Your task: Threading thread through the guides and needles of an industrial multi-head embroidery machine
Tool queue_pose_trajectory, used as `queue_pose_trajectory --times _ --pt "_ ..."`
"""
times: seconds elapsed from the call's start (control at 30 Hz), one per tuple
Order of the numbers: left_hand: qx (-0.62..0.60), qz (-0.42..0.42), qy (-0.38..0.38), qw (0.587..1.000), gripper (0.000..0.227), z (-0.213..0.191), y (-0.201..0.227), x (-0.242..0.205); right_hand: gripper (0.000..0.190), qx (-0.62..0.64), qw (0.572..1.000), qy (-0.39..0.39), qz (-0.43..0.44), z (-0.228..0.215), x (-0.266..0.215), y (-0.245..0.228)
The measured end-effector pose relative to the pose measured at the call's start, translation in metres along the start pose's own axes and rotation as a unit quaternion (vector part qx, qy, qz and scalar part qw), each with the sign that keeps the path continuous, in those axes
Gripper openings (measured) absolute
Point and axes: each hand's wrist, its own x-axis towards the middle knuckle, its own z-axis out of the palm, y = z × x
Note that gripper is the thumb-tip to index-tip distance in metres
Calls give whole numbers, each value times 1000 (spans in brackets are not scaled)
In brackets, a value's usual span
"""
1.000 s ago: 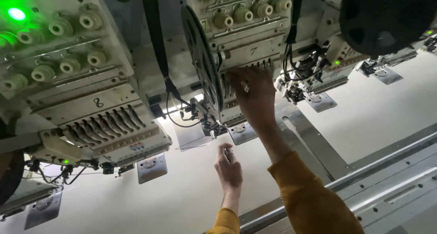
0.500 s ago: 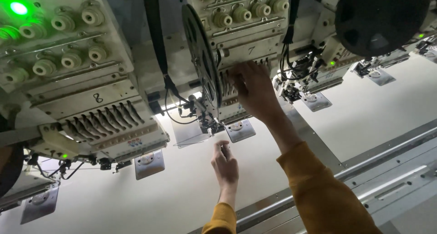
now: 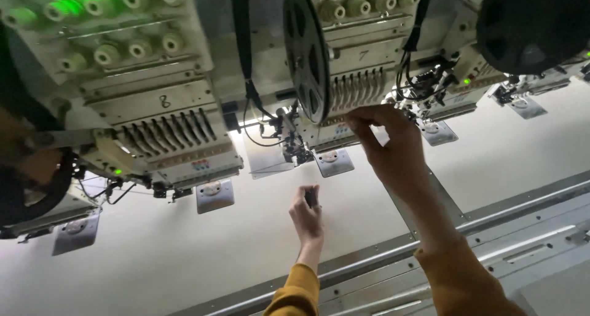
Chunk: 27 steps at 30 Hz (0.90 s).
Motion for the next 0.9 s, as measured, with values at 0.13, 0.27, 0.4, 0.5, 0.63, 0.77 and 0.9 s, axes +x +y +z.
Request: queue_pose_trajectory --times 0.13,0.27,0.4,0.5,0.63,0.77,0.9 --pt "-13 -29 -34 999 22 -18 -10 -10 9 0 1000 1 11 -13 6 -43" --pt "23 -55 -108 992 37 -50 26 -30 9 9 1000 -25 -2 -25 14 -78" --pt "166 92 -69 979 48 -85 55 -53 17 4 999 -32 -1 -30 14 -98" --pt "123 205 -20 971 37 -106 100 -52 14 15 1000 -7 -8 -29 22 -105" --pt "101 245 -34 964 17 -120 154 -46 13 35 999 4 -8 -25 31 -107" --pt "87 293 -14 952 15 -123 162 -52 14 11 1000 6 -16 -26 39 -114" --pt "105 217 -36 970 10 -128 168 -63 15 -2 998 21 -67 -27 48 -112"
